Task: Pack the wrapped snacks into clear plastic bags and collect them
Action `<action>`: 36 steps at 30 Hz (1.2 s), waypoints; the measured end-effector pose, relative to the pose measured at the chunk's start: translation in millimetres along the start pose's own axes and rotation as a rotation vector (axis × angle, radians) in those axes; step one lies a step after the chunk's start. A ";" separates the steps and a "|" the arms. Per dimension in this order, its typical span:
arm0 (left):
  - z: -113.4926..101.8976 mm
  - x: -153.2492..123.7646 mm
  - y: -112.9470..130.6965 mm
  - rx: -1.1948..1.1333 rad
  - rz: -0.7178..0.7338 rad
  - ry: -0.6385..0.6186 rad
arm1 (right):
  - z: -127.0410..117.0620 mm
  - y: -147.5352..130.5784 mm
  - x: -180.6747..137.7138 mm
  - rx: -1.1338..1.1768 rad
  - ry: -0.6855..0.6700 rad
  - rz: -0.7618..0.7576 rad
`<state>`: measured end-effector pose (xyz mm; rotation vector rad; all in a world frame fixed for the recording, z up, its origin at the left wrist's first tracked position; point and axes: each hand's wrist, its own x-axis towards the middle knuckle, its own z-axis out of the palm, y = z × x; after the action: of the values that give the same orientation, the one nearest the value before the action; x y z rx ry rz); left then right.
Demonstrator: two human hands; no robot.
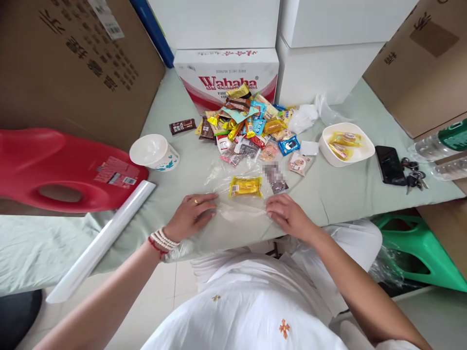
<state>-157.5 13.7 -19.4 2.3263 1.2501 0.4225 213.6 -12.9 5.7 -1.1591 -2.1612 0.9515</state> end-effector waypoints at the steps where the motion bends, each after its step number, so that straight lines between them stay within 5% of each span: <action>1: -1.7 2.7 -1.4 -0.055 -0.025 0.033 | -7.0 -1.9 6.5 0.064 -0.006 0.057; 7: -9.1 29.5 -6.3 -0.400 -0.294 0.140 | -31.1 6.1 63.7 0.473 0.006 0.435; 14: 1.7 38.0 3.6 0.036 0.126 0.233 | -27.9 15.3 109.3 0.627 0.081 0.674; 18: 14.4 50.1 2.3 0.030 0.042 0.273 | -30.0 18.5 110.5 0.590 0.086 0.717; 24: 12.5 70.0 -14.4 -0.273 -0.302 0.488 | -33.7 32.6 112.5 0.179 0.082 0.587; 30: 1.7 61.1 -29.4 -0.079 -0.687 0.741 | -50.4 22.6 128.4 -0.603 -0.065 0.437; 33: -7.4 51.2 -16.4 0.051 -0.597 0.898 | -56.9 16.0 145.0 -0.748 0.011 0.295; 36: -9.2 49.9 16.1 0.090 -0.232 0.656 | -49.2 14.4 168.6 -0.693 -0.094 0.149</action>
<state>-123.7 50.3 -0.6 2.1419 1.8388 1.1255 169.5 153.6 42.8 -1.6240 -2.6016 0.2961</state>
